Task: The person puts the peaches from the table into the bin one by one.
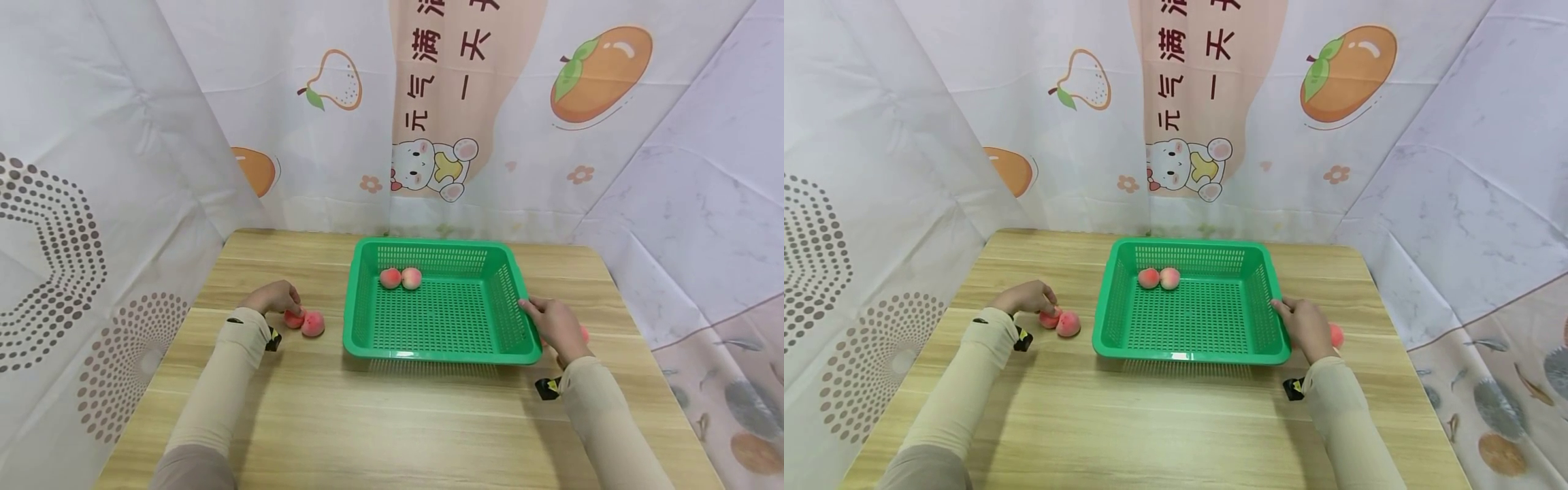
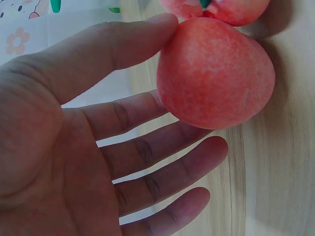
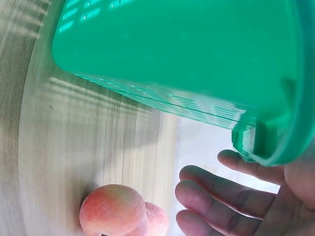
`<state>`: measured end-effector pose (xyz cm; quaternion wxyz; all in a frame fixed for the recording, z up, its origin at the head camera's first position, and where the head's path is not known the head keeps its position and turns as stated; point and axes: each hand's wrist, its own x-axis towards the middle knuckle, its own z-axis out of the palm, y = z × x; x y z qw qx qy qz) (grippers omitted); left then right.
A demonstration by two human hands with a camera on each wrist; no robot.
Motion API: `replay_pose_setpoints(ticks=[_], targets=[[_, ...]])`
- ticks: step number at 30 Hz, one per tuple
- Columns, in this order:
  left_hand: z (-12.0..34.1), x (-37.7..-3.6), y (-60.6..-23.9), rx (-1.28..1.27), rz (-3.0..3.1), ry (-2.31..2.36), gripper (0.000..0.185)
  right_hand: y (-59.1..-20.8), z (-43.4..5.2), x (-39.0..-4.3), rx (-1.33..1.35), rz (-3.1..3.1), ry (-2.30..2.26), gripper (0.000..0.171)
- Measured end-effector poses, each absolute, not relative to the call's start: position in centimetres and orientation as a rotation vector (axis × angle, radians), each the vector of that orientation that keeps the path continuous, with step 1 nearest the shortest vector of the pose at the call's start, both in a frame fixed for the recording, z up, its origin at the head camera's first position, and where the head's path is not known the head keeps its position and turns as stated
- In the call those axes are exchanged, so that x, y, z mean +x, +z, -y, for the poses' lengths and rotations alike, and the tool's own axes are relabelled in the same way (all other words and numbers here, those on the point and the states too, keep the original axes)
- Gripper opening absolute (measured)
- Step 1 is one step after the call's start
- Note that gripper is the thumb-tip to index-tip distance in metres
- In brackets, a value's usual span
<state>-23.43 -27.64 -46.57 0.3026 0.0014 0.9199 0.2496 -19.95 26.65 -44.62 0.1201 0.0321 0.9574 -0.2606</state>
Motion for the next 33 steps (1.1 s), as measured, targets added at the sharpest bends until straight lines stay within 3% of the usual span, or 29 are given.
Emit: replay_pose_setpoints(ticks=[13,20,33], targets=[[27.6,-23.5,-46.5,-0.030,-2.423,0.658,0.031,-44.7,-26.8,-20.0,0.080,-2.810,-0.769,0.066],[28.0,-23.4,-46.0,0.042,-2.426,0.678,0.036,-44.6,-26.7,-19.9,0.091,-2.805,-0.778,0.067],[27.7,-23.3,-45.7,-0.052,-2.518,0.694,0.043,-44.6,-26.7,-20.0,0.109,-2.780,-0.779,0.065]])
